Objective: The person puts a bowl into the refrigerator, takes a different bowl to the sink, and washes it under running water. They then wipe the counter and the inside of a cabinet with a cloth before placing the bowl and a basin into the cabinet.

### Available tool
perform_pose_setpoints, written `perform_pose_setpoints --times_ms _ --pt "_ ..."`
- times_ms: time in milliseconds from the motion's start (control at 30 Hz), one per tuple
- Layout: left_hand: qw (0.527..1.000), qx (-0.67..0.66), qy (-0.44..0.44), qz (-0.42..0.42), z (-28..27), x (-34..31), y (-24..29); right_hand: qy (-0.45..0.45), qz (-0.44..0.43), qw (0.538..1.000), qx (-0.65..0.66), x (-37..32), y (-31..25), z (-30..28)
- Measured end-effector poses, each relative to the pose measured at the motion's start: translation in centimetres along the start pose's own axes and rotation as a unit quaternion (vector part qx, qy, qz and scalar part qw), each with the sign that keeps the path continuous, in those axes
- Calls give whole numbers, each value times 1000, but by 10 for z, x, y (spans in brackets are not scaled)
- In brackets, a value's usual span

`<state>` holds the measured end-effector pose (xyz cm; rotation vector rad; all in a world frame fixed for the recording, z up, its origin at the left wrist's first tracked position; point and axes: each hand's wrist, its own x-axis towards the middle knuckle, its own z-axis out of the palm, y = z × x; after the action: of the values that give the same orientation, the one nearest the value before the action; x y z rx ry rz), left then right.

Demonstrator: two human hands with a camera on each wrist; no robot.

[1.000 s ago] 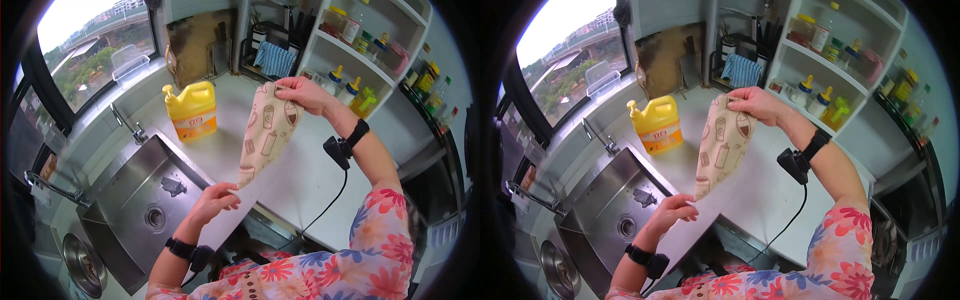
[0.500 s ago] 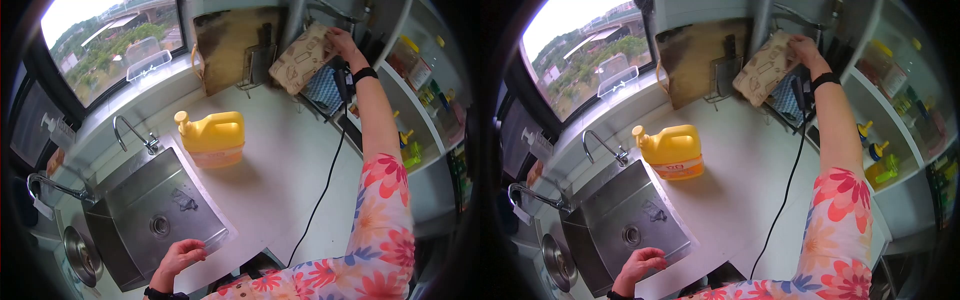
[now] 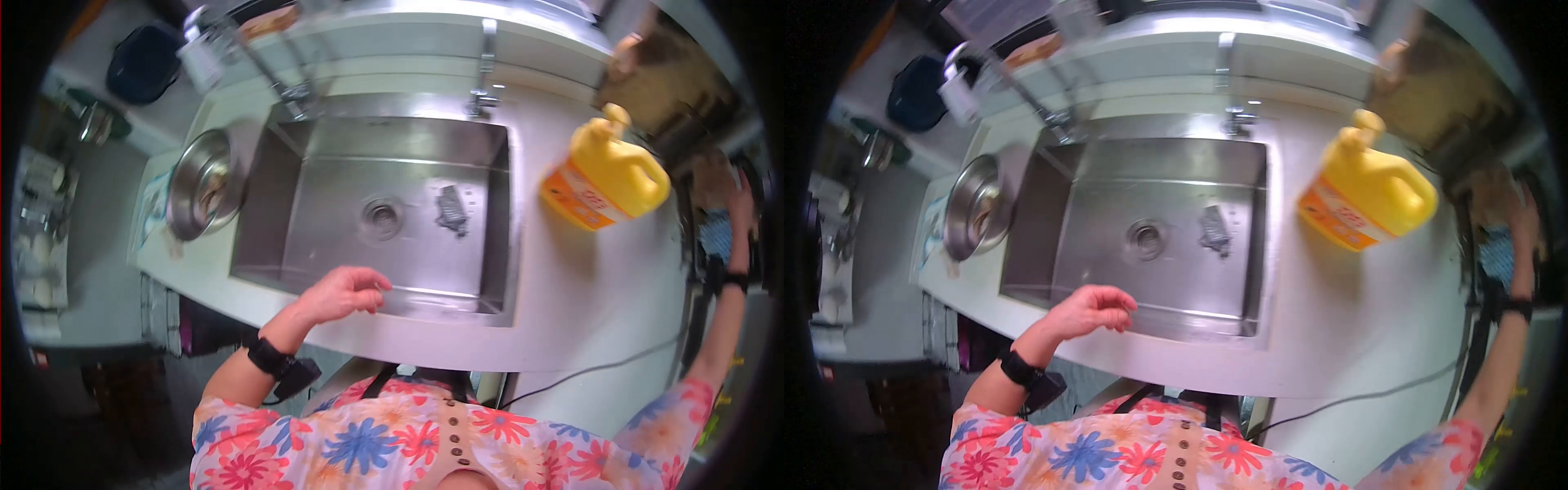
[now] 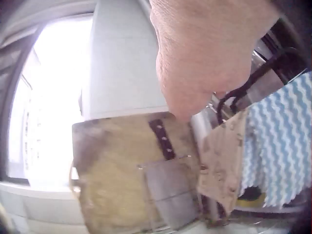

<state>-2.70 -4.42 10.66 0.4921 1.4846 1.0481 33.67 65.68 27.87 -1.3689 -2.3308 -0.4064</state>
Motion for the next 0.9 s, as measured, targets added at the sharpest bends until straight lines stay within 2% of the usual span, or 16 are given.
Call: perform_pose_setpoints --times_ms 67,133,200,233,300,333,467,533,600,633,667,733,767,833,867,900 --pt "999 -5 42 10 -37 -34 -14 -24 -93 976 196 -19 5 2" --pt "993 25 118 -11 -48 -49 -25 -70 -122 973 185 -42 -19 -15" --pt "986 41 163 -14 -61 -65 -43 -133 -129 941 284 -75 -47 -27" --pt "977 47 209 -17 -76 -77 -51 -132 -132 941 282 -102 -78 -41" --pt "963 15 268 -10 -112 -111 -66 -234 -72 886 394 -167 -169 -72" --pt "966 11 260 -4 -134 -126 -75 -229 -72 891 386 -193 -211 -91" --pt "960 -16 258 108 -207 -175 -100 -338 -51 861 376 -300 -367 -141" --pt "939 35 279 196 -240 -188 -90 -368 -91 839 390 -334 -442 -142" --pt "889 186 344 238 -277 -180 -71 -406 -118 790 443 -357 -537 -148" --pt "882 250 336 214 -289 -170 -65 -408 -201 788 416 -362 -572 -138" --pt "871 314 327 189 -298 -157 -62 -420 -232 765 430 -370 -613 -134" --pt "774 492 300 262 -320 -121 -79 -410 -329 721 452 -389 -685 -114" --pt "773 491 301 267 -321 -112 -83 -384 -401 718 421 -397 -722 -121" --pt "758 559 297 161 -323 -100 -84 -372 -430 708 419 -410 -781 -119" --pt "757 558 297 165 -329 -94 -82 -364 -433 721 400 -414 -804 -111" --pt "790 528 287 122 -336 -91 -79 -356 -436 731 385 -417 -823 -99"
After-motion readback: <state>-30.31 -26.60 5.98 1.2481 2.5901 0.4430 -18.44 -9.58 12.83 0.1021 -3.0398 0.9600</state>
